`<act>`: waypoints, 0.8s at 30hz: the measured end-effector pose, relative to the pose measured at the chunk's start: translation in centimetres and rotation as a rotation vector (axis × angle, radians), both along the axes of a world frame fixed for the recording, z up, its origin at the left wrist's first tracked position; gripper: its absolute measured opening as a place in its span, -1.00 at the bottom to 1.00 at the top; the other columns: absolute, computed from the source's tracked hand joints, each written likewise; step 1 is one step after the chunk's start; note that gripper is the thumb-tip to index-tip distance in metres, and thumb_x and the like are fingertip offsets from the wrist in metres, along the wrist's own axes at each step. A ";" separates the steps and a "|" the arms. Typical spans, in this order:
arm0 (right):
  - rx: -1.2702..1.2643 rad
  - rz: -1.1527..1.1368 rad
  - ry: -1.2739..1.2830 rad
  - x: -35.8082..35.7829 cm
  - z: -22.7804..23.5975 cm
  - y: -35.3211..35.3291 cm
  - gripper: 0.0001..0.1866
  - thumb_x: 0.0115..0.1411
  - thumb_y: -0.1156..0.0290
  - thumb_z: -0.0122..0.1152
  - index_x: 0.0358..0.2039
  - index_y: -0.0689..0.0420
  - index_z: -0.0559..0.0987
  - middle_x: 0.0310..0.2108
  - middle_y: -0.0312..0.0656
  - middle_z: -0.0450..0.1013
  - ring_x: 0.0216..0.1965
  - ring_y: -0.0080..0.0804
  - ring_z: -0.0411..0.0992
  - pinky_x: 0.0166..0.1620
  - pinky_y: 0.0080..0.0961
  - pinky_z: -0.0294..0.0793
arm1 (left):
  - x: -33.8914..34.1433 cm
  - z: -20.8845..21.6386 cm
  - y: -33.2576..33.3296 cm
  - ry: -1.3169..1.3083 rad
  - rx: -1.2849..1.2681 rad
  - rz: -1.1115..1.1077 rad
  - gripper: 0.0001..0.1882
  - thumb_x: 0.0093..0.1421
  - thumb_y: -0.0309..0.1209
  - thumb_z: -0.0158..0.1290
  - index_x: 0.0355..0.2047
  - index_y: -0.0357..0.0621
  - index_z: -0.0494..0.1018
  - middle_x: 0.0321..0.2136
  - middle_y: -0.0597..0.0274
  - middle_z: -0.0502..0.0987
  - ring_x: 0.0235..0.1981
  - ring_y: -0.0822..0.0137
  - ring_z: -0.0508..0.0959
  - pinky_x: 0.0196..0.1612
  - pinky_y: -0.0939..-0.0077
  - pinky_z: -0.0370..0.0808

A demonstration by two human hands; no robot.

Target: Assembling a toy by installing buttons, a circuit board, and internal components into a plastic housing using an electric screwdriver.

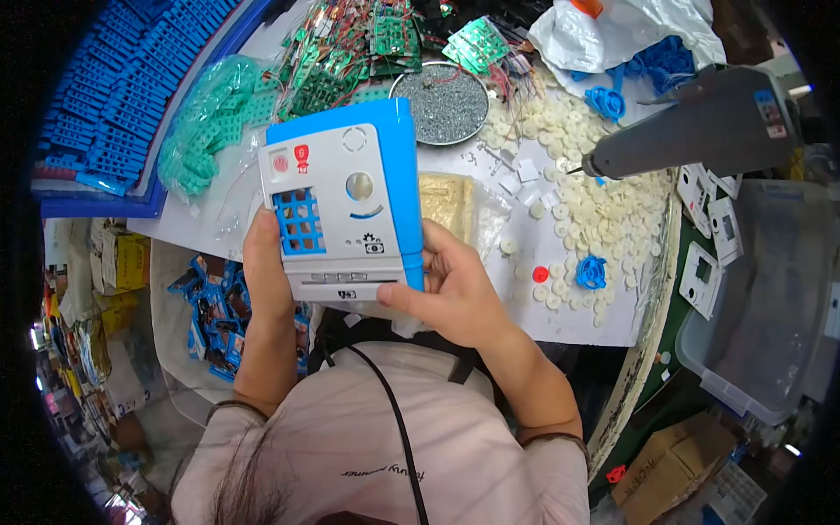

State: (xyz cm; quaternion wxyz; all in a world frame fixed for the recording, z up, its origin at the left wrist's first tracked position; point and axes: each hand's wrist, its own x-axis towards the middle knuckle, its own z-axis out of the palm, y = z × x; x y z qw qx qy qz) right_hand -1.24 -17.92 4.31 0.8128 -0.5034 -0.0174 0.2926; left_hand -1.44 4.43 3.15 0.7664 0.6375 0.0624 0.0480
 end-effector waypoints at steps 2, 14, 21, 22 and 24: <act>0.006 -0.022 -0.025 -0.4 -0.1 0.1 -0.28 0.09 0.65 0.41 0.25 0.36 0.30 0.04 -0.07 0.50 0.01 -0.39 0.52 0.05 -0.45 0.53 | -0.1 0.0 0.1 0.009 -0.010 -0.015 -0.51 0.48 -0.08 -0.16 0.08 -0.30 0.39 -0.19 0.20 0.59 -0.25 0.53 0.57 -0.18 0.60 0.51; -0.227 -0.275 -0.307 0.0 -1.1 -0.6 -0.71 0.33 0.43 0.22 -0.04 0.37 0.59 -0.22 -0.24 0.60 -0.27 -0.66 0.47 -0.20 -0.61 0.51 | -1.6 -1.0 -1.1 -0.178 -0.034 -0.055 -0.51 0.45 -0.18 -0.11 0.13 -0.43 0.32 -0.14 0.18 0.57 -0.22 0.52 0.57 -0.17 0.62 0.54; -0.061 -0.270 -0.300 -1.1 -1.5 -0.3 -0.70 0.33 0.43 0.22 -0.04 0.38 0.59 -0.18 -0.19 0.59 -0.23 -0.62 0.47 -0.16 -0.62 0.49 | 1.4 0.5 -0.2 -0.034 -0.122 -0.045 -0.60 0.51 -0.15 -0.17 -0.11 -0.28 0.45 -0.37 0.39 0.54 -0.37 0.69 0.43 -0.35 0.75 0.37; -0.080 -0.272 -0.321 -1.1 -1.5 -0.2 -0.69 0.33 0.42 0.22 -0.03 0.39 0.59 -0.18 -0.20 0.59 -0.23 -0.62 0.47 -0.15 -0.62 0.48 | 1.7 1.2 -0.5 -0.050 -0.126 -0.027 -0.63 0.51 -0.18 -0.17 -0.15 -0.26 0.47 -0.39 0.41 0.53 -0.38 0.71 0.41 -0.36 0.75 0.36; -0.147 -0.281 -0.357 -1.3 -1.6 -0.1 -0.68 0.32 0.39 0.24 -0.03 0.39 0.58 -0.18 -0.21 0.59 -0.22 -0.63 0.47 -0.14 -0.62 0.47 | 1.7 -0.2 0.3 -0.108 -0.031 -0.037 -0.68 0.50 -0.24 -0.12 -0.28 -0.23 0.45 -0.43 0.45 0.50 -0.40 0.72 0.37 -0.36 0.74 0.35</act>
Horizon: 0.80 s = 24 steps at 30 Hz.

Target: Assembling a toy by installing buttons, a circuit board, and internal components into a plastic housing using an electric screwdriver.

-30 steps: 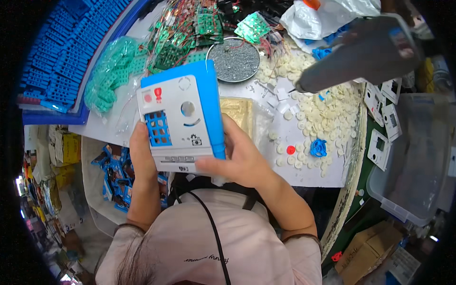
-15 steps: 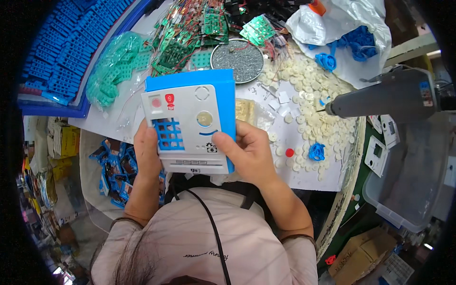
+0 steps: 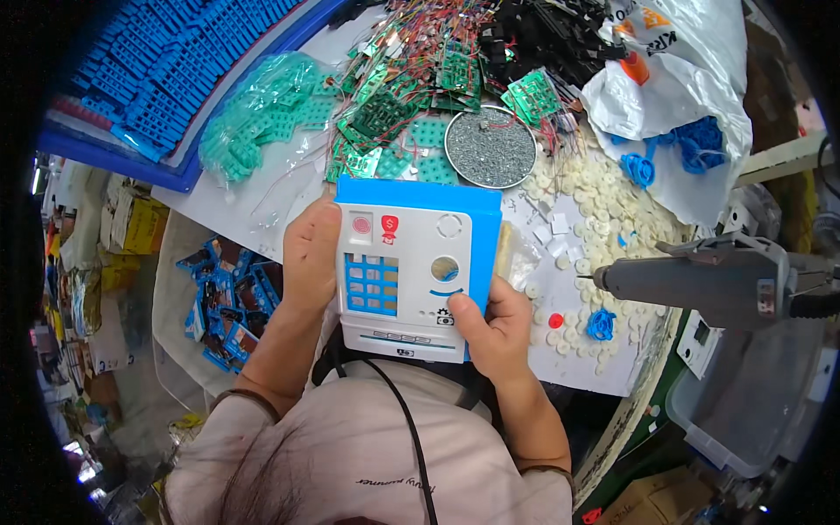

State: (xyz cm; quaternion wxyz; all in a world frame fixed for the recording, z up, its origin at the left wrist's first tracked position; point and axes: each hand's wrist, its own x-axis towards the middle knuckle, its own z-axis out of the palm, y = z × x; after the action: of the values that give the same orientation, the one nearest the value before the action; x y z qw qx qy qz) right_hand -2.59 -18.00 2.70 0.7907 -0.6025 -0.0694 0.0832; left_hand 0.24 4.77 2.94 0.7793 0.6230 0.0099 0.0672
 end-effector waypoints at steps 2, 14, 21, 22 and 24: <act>-0.010 -0.018 -0.002 0.0 0.0 0.1 -0.66 0.32 0.37 0.24 -0.04 0.39 0.57 -0.19 -0.22 0.58 -0.22 -0.63 0.46 -0.13 -0.63 0.47 | -0.1 -0.1 0.1 -0.059 0.051 -0.008 -0.69 0.49 -0.25 -0.10 -0.31 -0.21 0.44 -0.44 0.46 0.48 -0.41 0.72 0.36 -0.37 0.73 0.34; -0.045 0.112 0.056 0.8 1.0 0.2 -0.44 0.28 0.51 0.23 0.23 0.39 0.30 0.10 -0.06 0.46 0.03 -0.46 0.46 0.08 -0.50 0.46 | -3.1 -1.0 0.0 0.084 0.156 0.013 -0.64 0.50 -0.27 -0.16 -0.44 -0.18 0.37 -0.54 0.50 0.32 -0.46 0.66 0.24 -0.42 0.65 0.25; 0.028 0.140 0.142 0.5 1.5 -0.7 -0.40 0.26 0.57 0.24 0.26 0.38 0.26 0.07 -0.04 0.48 0.04 -0.40 0.49 0.09 -0.46 0.49 | -2.0 -1.1 -0.4 0.111 0.152 -0.050 -0.64 0.50 -0.24 -0.16 -0.38 -0.21 0.41 -0.52 0.48 0.37 -0.47 0.66 0.27 -0.44 0.64 0.27; 0.060 0.147 0.153 0.5 1.4 -0.6 -0.43 0.27 0.55 0.24 0.25 0.37 0.29 0.04 -0.06 0.50 0.01 -0.42 0.50 0.07 -0.48 0.50 | -1.7 -0.7 0.0 0.187 0.098 -0.082 -0.62 0.51 -0.20 -0.16 -0.30 -0.25 0.45 -0.48 0.45 0.44 -0.46 0.66 0.32 -0.43 0.65 0.31; 0.044 0.201 0.152 0.8 1.1 -0.9 -0.50 0.29 0.52 0.24 0.19 0.37 0.36 -0.02 -0.10 0.53 -0.05 -0.49 0.50 0.01 -0.52 0.51 | -1.2 0.2 0.2 0.218 0.033 -0.081 -0.57 0.50 -0.14 -0.17 -0.18 -0.30 0.50 -0.41 0.39 0.53 -0.43 0.65 0.41 -0.39 0.66 0.37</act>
State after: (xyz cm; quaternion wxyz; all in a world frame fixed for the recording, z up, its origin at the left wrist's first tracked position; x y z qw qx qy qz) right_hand -1.79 -18.93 3.81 0.7945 -0.5668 -0.0710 0.2061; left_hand -0.92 4.95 3.14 0.7655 0.6390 0.0682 -0.0323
